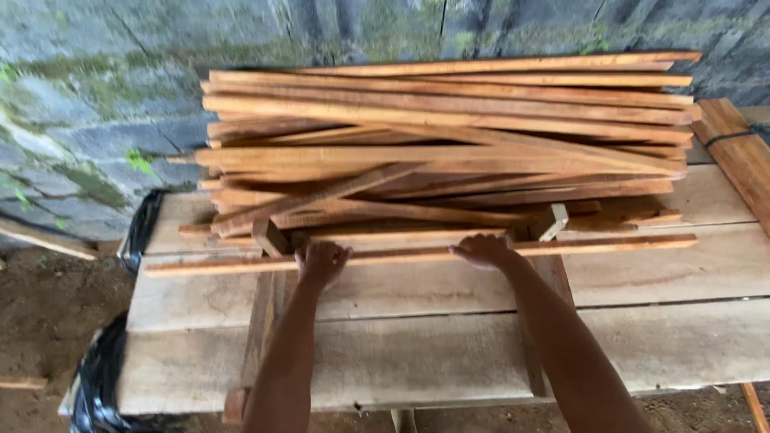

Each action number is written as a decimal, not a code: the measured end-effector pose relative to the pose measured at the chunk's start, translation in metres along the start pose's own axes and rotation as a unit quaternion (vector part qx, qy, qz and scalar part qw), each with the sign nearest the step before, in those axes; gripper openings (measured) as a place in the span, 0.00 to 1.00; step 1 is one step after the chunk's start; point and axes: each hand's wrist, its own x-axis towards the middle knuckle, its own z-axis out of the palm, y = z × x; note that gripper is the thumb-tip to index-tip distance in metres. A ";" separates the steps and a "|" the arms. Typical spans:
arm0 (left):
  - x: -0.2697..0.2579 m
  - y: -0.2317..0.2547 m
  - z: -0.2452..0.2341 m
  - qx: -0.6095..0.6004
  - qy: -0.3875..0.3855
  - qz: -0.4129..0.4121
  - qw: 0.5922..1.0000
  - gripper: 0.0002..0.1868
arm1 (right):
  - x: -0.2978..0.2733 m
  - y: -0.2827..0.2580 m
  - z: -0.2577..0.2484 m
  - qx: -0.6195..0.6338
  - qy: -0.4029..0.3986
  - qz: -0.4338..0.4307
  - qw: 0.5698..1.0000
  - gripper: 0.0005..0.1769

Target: Organizing and bundling thin wooden strips using ties on a workshop bench.

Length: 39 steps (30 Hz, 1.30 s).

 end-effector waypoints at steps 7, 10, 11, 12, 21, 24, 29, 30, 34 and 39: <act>-0.008 0.008 0.000 0.017 0.055 -0.013 0.998 0.31 | -0.003 0.005 0.019 -0.004 0.117 -0.002 0.993 0.43; -0.010 0.001 0.021 0.029 0.072 -0.020 0.997 0.31 | -0.002 0.007 0.036 -0.014 0.147 0.003 0.989 0.44; -0.003 0.000 0.026 0.064 0.103 -0.003 0.993 0.32 | 0.001 0.008 0.033 -0.014 0.177 0.008 0.984 0.44; -0.006 0.004 0.025 0.064 0.107 -0.003 0.992 0.32 | -0.001 0.008 0.034 -0.015 0.181 0.006 0.983 0.44; -0.009 0.010 0.030 0.059 0.129 -0.028 0.989 0.35 | -0.011 0.003 0.033 -0.005 0.218 -0.008 0.976 0.39; -0.011 0.014 0.026 0.059 0.125 -0.032 0.990 0.35 | -0.017 -0.002 0.028 0.017 0.199 0.001 0.980 0.40; -0.008 0.015 0.026 0.067 0.108 -0.043 0.991 0.35 | -0.022 -0.007 0.029 0.008 0.195 0.007 0.981 0.39; -0.010 0.019 0.027 0.066 0.107 -0.040 0.991 0.35 | -0.019 -0.001 0.034 0.009 0.196 0.009 0.980 0.39; -0.018 0.028 0.017 0.052 0.107 -0.051 0.992 0.33 | -0.018 -0.002 0.033 0.011 0.207 0.002 0.978 0.40; -0.037 0.027 0.017 0.043 0.118 -0.040 0.991 0.31 | -0.039 -0.008 0.043 0.004 0.234 0.008 0.972 0.39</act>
